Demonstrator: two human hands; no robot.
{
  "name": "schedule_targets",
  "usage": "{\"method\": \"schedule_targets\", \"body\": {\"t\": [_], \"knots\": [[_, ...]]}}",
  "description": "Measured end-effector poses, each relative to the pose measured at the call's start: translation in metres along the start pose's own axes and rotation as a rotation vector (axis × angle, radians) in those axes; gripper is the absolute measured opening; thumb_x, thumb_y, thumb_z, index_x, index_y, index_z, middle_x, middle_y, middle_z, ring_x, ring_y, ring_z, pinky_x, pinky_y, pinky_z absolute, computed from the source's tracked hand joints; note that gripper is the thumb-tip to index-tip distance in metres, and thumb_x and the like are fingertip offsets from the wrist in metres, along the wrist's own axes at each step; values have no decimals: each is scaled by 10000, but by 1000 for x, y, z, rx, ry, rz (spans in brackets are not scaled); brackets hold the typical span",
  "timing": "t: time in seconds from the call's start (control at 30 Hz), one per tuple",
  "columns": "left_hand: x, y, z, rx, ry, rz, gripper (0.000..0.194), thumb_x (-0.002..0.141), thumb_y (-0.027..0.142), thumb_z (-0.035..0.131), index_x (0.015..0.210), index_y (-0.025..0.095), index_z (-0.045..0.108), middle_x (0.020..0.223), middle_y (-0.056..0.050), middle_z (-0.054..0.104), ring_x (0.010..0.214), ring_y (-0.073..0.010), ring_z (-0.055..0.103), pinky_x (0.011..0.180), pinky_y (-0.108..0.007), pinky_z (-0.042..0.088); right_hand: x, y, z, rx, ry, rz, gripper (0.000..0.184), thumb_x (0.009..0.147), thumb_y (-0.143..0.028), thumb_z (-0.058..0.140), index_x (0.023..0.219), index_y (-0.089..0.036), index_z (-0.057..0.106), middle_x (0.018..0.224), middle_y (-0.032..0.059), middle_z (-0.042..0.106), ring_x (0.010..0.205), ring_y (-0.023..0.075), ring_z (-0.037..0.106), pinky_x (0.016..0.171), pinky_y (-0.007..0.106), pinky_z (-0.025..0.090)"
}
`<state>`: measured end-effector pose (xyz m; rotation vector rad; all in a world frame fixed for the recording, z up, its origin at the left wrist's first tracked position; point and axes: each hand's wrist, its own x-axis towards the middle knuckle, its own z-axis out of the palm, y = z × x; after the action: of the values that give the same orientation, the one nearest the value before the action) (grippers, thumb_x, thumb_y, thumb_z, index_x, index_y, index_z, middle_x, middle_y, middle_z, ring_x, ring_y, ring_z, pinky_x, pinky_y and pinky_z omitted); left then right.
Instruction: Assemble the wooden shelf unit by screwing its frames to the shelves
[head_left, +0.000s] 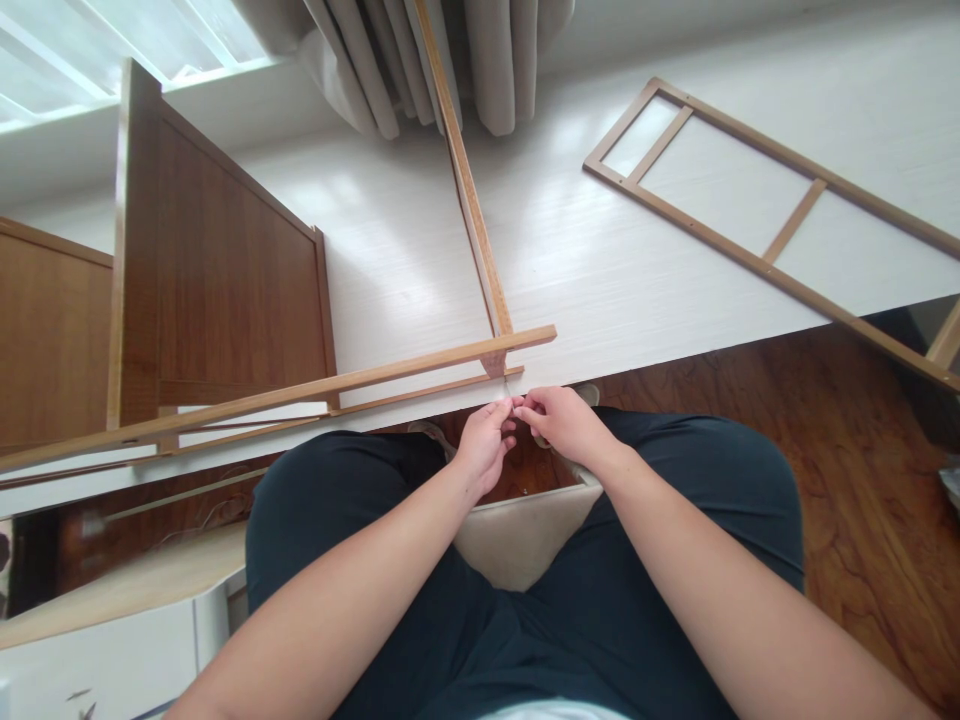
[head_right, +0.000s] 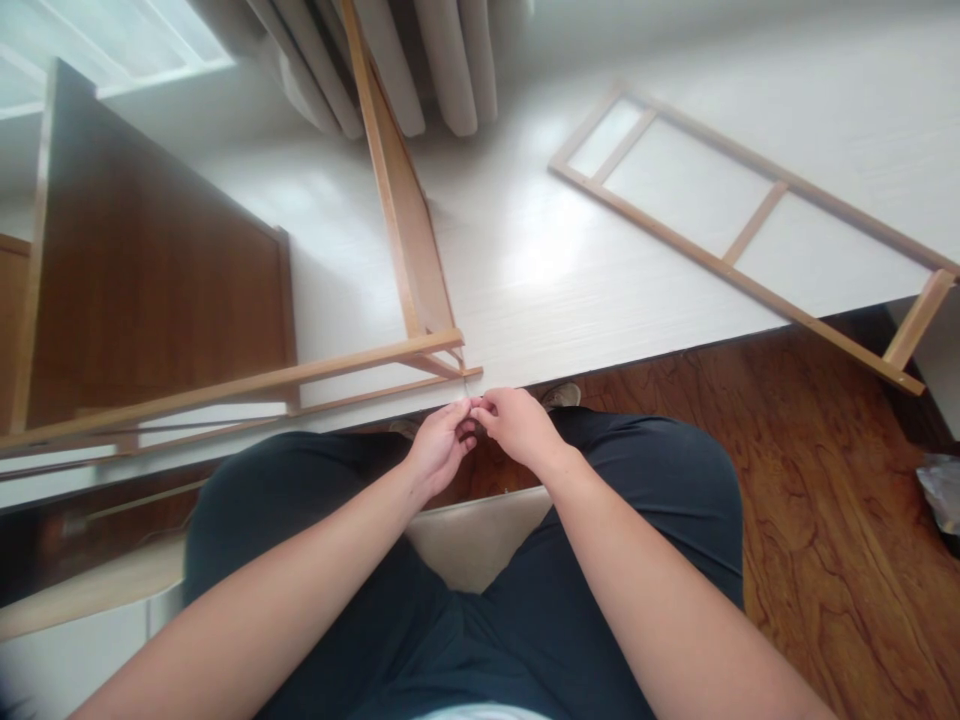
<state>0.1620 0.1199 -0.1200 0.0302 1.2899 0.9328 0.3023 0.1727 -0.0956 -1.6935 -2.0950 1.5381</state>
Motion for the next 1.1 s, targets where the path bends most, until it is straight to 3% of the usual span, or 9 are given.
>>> {"method": "schedule_targets", "body": {"t": [0.4, 1.1], "knots": [[5, -1, -3, -44, -13, -10, 437, 588, 427, 929, 880, 138, 780, 787, -18, 642, 624, -64, 442, 541, -194, 320, 2, 3, 1, -19, -40, 105, 343, 960, -335, 578, 664, -185, 664, 600, 0, 674, 553, 105, 542, 579, 238, 320], [8, -1, -2, -31, -6, -16, 459, 578, 430, 944, 868, 119, 771, 742, -15, 626, 618, -59, 467, 547, -184, 348, 5, 9, 10, 11, -133, 27, 367, 987, -228, 464, 671, -164, 639, 593, 7, 652, 531, 90, 544, 577, 218, 347]]}}
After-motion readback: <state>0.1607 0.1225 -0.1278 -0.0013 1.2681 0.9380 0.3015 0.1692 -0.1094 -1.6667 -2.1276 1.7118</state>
